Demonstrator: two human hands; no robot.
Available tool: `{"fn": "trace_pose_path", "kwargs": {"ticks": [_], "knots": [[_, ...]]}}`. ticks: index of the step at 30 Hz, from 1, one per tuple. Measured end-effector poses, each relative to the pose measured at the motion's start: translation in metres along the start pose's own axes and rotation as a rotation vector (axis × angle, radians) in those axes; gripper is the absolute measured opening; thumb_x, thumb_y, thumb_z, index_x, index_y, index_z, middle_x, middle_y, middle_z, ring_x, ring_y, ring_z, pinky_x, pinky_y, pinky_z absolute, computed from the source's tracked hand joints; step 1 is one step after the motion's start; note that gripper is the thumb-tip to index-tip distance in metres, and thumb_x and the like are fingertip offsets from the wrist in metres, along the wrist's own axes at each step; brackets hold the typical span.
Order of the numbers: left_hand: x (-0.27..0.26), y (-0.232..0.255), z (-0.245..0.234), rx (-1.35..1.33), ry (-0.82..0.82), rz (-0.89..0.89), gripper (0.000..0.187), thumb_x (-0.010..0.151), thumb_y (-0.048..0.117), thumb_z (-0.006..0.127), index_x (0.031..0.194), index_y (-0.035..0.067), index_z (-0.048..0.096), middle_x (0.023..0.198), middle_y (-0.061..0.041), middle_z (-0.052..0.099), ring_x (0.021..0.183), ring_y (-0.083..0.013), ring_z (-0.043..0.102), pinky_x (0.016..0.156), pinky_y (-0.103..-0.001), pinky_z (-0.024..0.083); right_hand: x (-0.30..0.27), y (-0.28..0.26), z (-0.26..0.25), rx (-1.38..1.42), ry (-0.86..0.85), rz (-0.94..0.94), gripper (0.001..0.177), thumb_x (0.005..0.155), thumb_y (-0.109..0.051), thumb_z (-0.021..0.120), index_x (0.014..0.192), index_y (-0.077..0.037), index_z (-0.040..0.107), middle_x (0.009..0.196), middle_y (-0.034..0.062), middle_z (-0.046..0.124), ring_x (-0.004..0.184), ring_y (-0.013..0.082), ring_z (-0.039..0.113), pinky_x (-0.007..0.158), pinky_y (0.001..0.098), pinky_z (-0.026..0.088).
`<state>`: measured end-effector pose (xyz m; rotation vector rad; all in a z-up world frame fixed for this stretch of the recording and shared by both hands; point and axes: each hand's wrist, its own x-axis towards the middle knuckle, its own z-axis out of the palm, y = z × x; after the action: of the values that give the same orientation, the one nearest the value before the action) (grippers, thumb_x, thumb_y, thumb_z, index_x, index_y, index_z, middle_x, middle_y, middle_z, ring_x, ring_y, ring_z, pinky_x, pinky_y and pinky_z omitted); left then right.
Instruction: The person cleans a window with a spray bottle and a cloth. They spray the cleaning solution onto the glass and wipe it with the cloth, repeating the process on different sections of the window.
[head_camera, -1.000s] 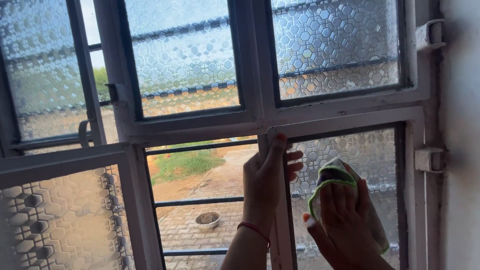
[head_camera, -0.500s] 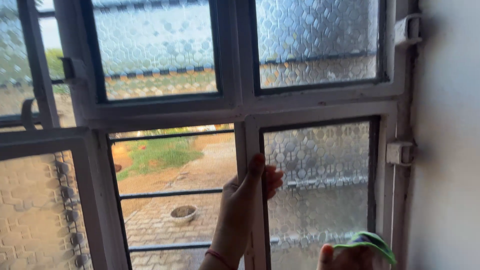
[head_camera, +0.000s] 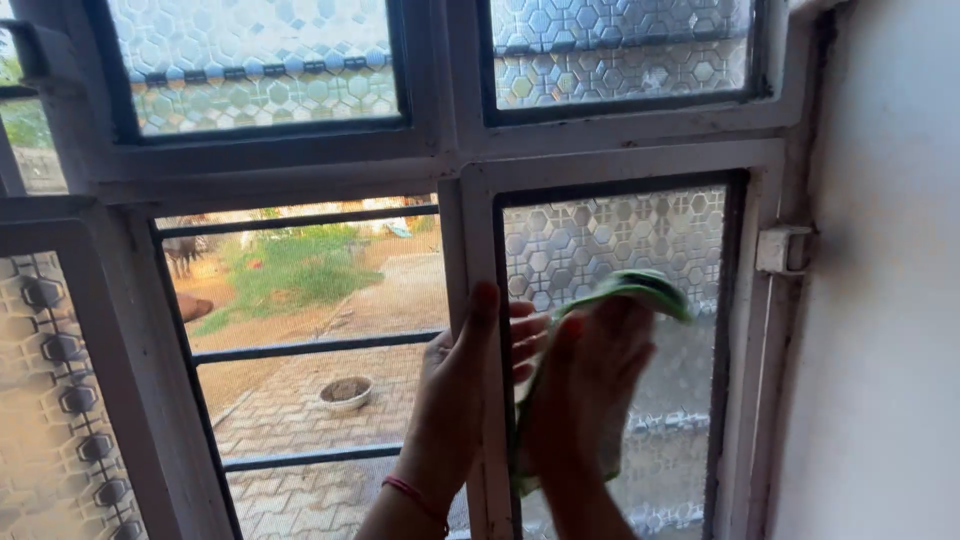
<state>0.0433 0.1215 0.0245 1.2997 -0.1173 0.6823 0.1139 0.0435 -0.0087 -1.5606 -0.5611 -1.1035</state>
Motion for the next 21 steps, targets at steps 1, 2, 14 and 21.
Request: {"fn": "trace_pose_path", "kwargs": {"ticks": [1, 2, 14, 21], "knots": [[0.003, -0.001, -0.003, -0.058, -0.020, 0.003, 0.076, 0.083, 0.069, 0.061, 0.115, 0.002, 0.072, 0.108, -0.017, 0.076, 0.099, -0.0244, 0.072, 0.088, -0.039, 0.059, -0.010, -0.004, 0.005, 0.003, -0.059, -0.080, 0.083, 0.107, -0.054, 0.008, 0.160, 0.009, 0.015, 0.167, 0.0342, 0.012, 0.157, 0.0474, 0.005, 0.124, 0.0579, -0.001], [0.004, -0.005, -0.007, -0.093, -0.042, -0.008, 0.075, 0.087, 0.067, 0.063, 0.116, -0.001, 0.070, 0.107, -0.015, 0.074, 0.099, -0.0235, 0.069, 0.088, -0.039, 0.057, -0.026, -0.003, 0.004, 0.002, -0.132, -0.155, 0.080, 0.107, -0.052, 0.009, 0.160, 0.008, 0.015, 0.168, 0.0312, 0.013, 0.159, 0.0458, 0.003, 0.127, 0.0563, -0.003], [0.020, -0.026, -0.019, 0.025, -0.046, -0.054, 0.078, 0.078, 0.074, 0.055, 0.119, 0.010, 0.068, 0.109, -0.008, 0.078, 0.102, -0.0183, 0.075, 0.080, -0.034, 0.056, -0.133, 0.179, 0.034, 0.277, -0.075, -0.179, 0.061, 0.100, -0.048, 0.064, 0.141, -0.005, 0.054, 0.133, 0.0154, 0.064, 0.117, 0.0299, 0.073, 0.100, 0.0444, 0.061], [0.008, -0.001, -0.055, 0.430, -0.138, 0.125, 0.047, 0.096, 0.049, 0.067, 0.117, 0.007, 0.067, 0.097, -0.009, 0.075, 0.090, -0.0190, 0.072, 0.078, -0.034, 0.057, -0.031, 0.243, 0.093, 0.883, -0.824, 0.594, 0.026, 0.085, -0.017, 0.071, 0.101, 0.002, 0.080, 0.087, 0.0159, 0.083, 0.088, 0.0229, 0.078, 0.086, 0.0406, 0.059]]}}
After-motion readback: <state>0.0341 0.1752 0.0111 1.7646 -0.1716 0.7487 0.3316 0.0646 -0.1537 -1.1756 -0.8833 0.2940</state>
